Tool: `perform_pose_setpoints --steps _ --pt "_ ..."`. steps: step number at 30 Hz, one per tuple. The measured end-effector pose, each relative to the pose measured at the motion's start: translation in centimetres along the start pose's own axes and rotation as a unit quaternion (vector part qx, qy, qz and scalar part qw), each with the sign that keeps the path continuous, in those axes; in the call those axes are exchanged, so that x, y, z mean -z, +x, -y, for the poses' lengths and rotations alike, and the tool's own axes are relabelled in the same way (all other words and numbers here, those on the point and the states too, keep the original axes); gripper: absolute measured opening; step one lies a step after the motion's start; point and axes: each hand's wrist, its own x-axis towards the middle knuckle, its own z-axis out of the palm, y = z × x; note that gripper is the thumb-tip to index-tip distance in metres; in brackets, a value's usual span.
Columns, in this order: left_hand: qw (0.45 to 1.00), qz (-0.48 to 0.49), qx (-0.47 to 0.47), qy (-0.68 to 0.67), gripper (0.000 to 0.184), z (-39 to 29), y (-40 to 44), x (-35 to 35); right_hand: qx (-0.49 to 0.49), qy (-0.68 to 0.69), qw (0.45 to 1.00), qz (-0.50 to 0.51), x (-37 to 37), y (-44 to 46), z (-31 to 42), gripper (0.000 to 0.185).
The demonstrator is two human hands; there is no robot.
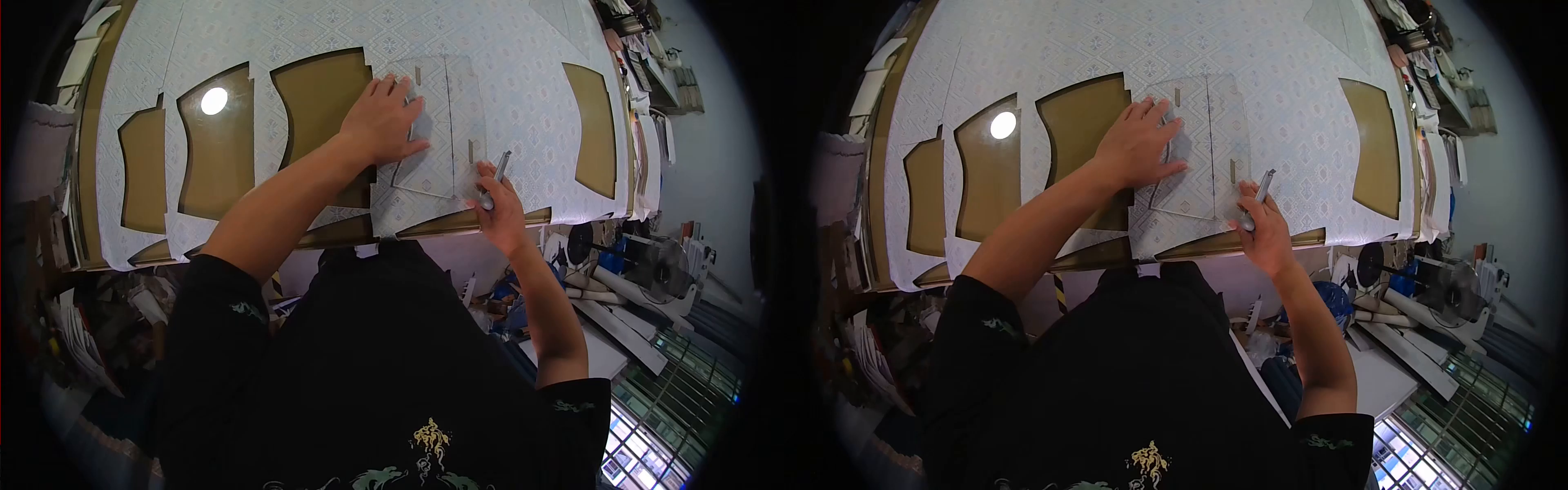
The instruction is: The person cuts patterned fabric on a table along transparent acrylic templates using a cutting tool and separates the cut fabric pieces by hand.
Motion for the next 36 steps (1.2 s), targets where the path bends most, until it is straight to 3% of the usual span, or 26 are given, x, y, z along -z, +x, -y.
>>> perform_pose_setpoints --steps 1,3,7,10,12,13,15,20,22,26,32,34,36 --pt "1.0 -0.003 -0.002 -0.005 0.073 -0.6 0.7 0.8 -0.003 -0.006 1.0 0.011 0.1 0.1 0.2 0.04" --pt "0.989 0.123 -0.029 0.078 0.073 -1.8 2.4 2.3 -0.007 -0.012 1.0 0.02 0.2 0.1 0.2 0.04" --pt "0.986 0.155 -0.059 0.003 0.078 -3.3 4.3 1.1 -0.007 0.001 1.0 0.013 0.2 0.0 0.1 0.04" --pt "0.978 0.208 -0.024 -0.019 0.094 -5.3 4.4 2.0 -0.001 0.011 1.0 0.007 0.2 -0.1 -0.2 0.041" --pt "0.983 0.177 -0.017 0.056 0.114 -6.7 4.1 2.1 0.012 0.023 1.0 -0.008 -0.2 -0.2 -0.9 0.041" --pt "0.981 0.183 -0.013 0.061 0.114 -7.1 4.3 2.3 0.025 0.03 0.999 -0.021 -0.4 -0.4 -1.2 0.041" --pt "0.966 0.255 0.016 0.045 0.129 -7.4 5.1 2.6 0.034 0.043 0.998 -0.038 -0.8 -0.7 -1.5 0.04" --pt "0.953 0.281 0.034 0.11 0.139 -8.6 6.2 2.6 0.047 0.092 0.99 -0.097 -1.8 -1.4 -2.3 0.037" --pt "0.94 0.315 0.062 0.114 0.145 -9.2 6.5 2.5 0.088 0.144 0.969 -0.178 -1.9 -1.5 -2.9 0.028" --pt "0.936 0.317 0.084 0.13 0.147 -9.5 7.0 1.7 0.068 0.229 0.964 -0.119 1.8 -4.4 -3.6 0.021" --pt "0.925 0.331 0.117 0.148 0.151 -10.6 7.3 1.8 0.052 0.247 0.967 -0.028 4.6 -5.7 -5.5 0.025" --pt "0.923 0.331 0.121 0.157 0.151 -11.0 7.2 2.0 -0.041 0.355 0.934 -0.004 4.2 -5.2 -5.5 0.02" --pt "0.922 0.328 0.121 0.166 0.151 -11.4 7.2 2.3 -0.05 0.355 0.933 0.031 4.2 -4.5 -5.8 0.019"
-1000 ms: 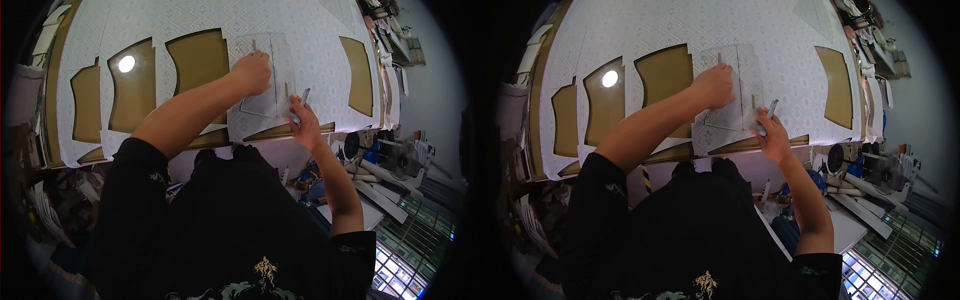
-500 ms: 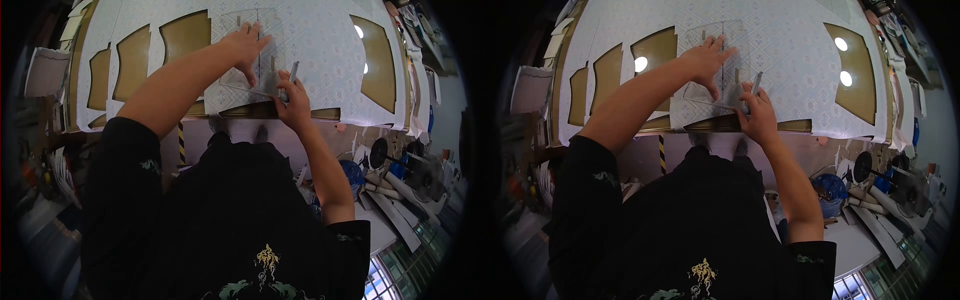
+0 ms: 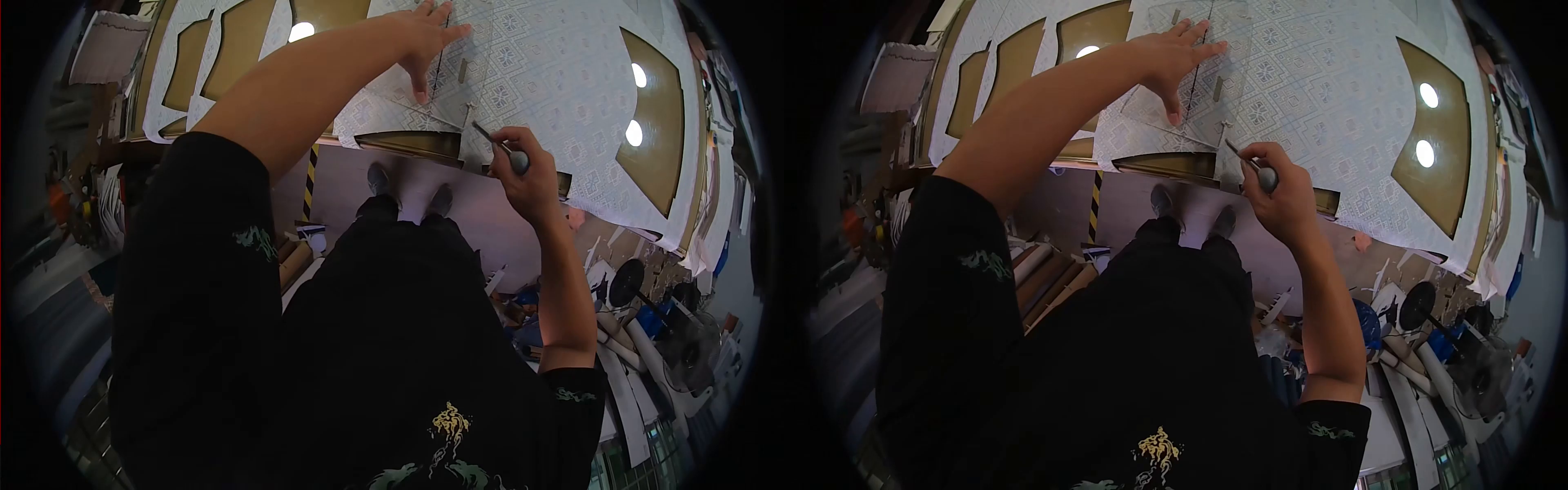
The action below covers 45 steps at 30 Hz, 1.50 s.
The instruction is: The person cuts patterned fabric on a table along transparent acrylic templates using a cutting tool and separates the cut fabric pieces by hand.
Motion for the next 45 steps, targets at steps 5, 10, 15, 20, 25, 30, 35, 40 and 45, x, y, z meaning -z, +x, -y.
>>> perform_pose_setpoints --steps 5,10,15,20,25,30,35,40,45 --pt "1.0 -0.006 0.005 0.0 0.151 -0.6 -0.9 0.4 -0.069 -0.074 0.99 0.101 1.4 2.4 2.9 0.014" --pt "1.0 -0.011 0.003 -0.019 0.15 -1.2 -1.9 0.4 -0.005 -0.139 0.98 0.142 1.6 4.3 3.7 0.012" --pt "1.0 -0.012 0.0 -0.025 0.15 -1.2 -2.3 0.3 0.019 -0.151 0.975 0.161 1.3 5.1 3.9 0.011" --pt "1.0 -0.011 -0.005 -0.024 0.15 -1.0 -2.3 0.4 0.047 -0.182 0.967 0.174 1.1 5.5 4.5 0.01" --pt "1.0 -0.006 -0.009 -0.021 0.15 -1.0 -1.9 0.6 0.06 -0.186 0.964 0.18 0.7 6.0 4.5 0.01" --pt "1.0 -0.004 -0.013 -0.016 0.149 -0.7 -1.2 0.8 0.05 -0.194 0.962 0.185 0.8 6.1 5.0 0.01" --pt "1.0 -0.003 -0.019 -0.014 0.149 -0.7 -0.8 1.0 0.043 -0.197 0.962 0.182 0.6 5.9 4.0 0.009" --pt "1.0 0.0 -0.012 0.0 0.149 -0.7 -1.0 1.1 0.084 -0.109 0.983 0.121 -1.3 4.8 1.6 0.01" --pt "1.0 0.005 -0.021 0.019 0.147 0.0 0.1 0.7 0.196 -0.104 0.975 0.0 -15.4 8.7 2.7 0.008"
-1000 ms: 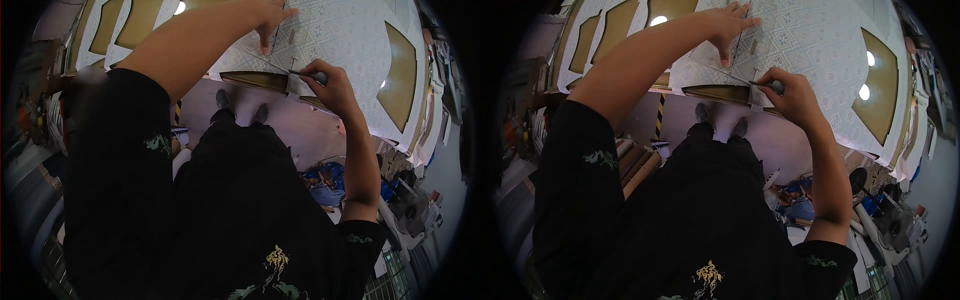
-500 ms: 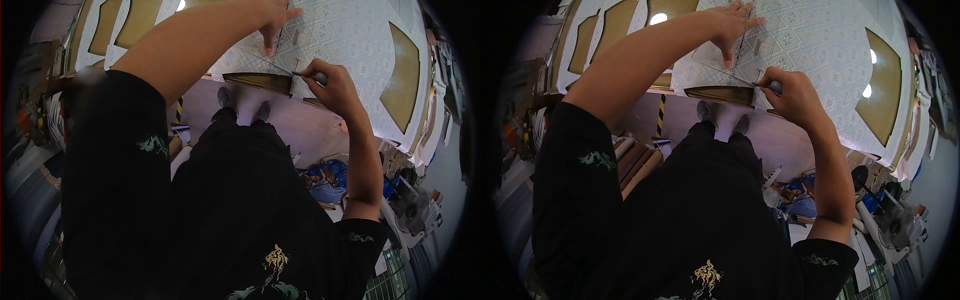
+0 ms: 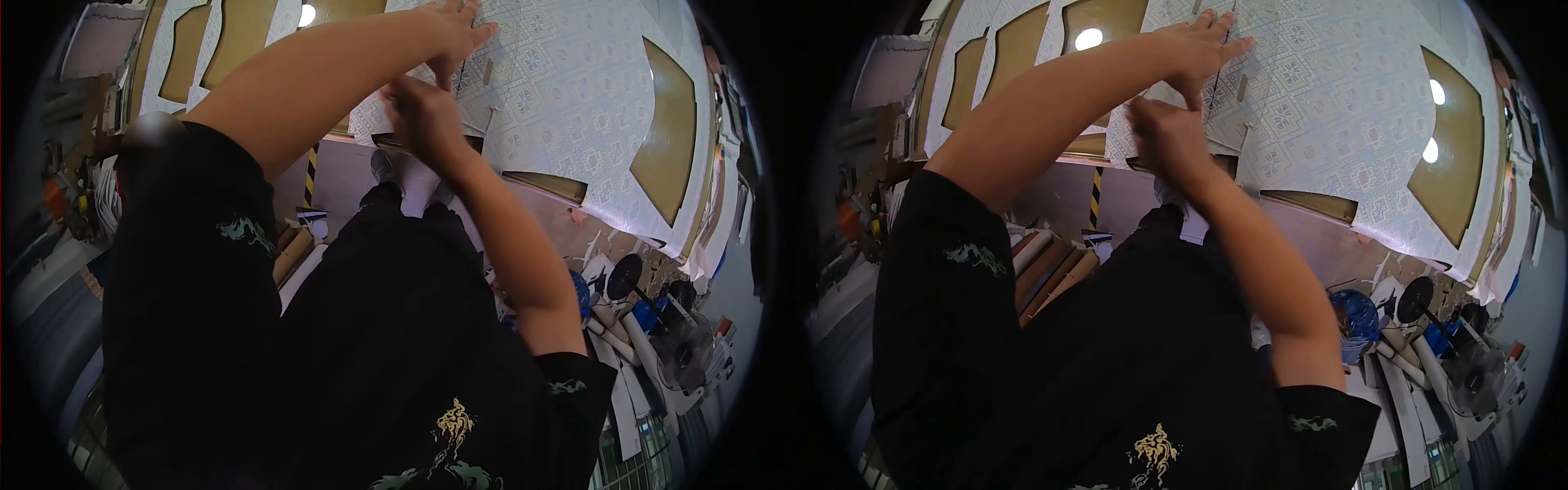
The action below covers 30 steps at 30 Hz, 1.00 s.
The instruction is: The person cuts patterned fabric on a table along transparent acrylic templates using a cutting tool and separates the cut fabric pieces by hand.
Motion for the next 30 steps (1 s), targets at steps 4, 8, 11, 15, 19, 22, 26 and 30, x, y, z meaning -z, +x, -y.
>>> perform_pose_setpoints --steps 4,8,11,15,19,22,26,30 --pt "1.0 0.002 -0.008 0.008 0.147 0.0 -0.7 0.4 0.077 -0.102 0.989 0.073 -2.0 0.4 4.8 0.014" --pt "1.0 0.003 0.022 0.007 0.147 -0.2 -1.1 0.3 0.096 0.04 0.982 0.161 2.8 -5.5 3.0 0.027" --pt "1.0 0.01 0.028 0.005 0.147 -0.3 -1.2 0.2 0.009 0.046 0.995 0.087 7.5 -7.8 1.4 0.023" --pt "1.0 0.011 0.017 0.002 0.148 -0.2 -1.1 0.1 -0.155 0.029 0.983 -0.097 10.6 -9.7 1.3 0.011" --pt "1.0 -0.007 -0.008 0.014 0.148 0.0 -0.9 0.0 -0.242 0.022 0.954 -0.177 10.0 -10.0 1.4 0.01" --pt "0.999 -0.028 -0.036 0.025 0.148 0.2 -0.7 0.3 -0.284 -0.008 0.928 -0.243 8.6 -9.4 2.1 0.01" --pt "0.999 -0.025 -0.037 0.011 0.149 0.5 -0.8 0.2 -0.355 -0.084 0.901 -0.235 7.8 -8.1 3.9 0.013" --pt "0.999 -0.022 -0.04 0.008 0.15 0.7 -0.7 0.0 -0.354 -0.107 0.887 -0.276 6.6 -7.6 4.1 0.014"
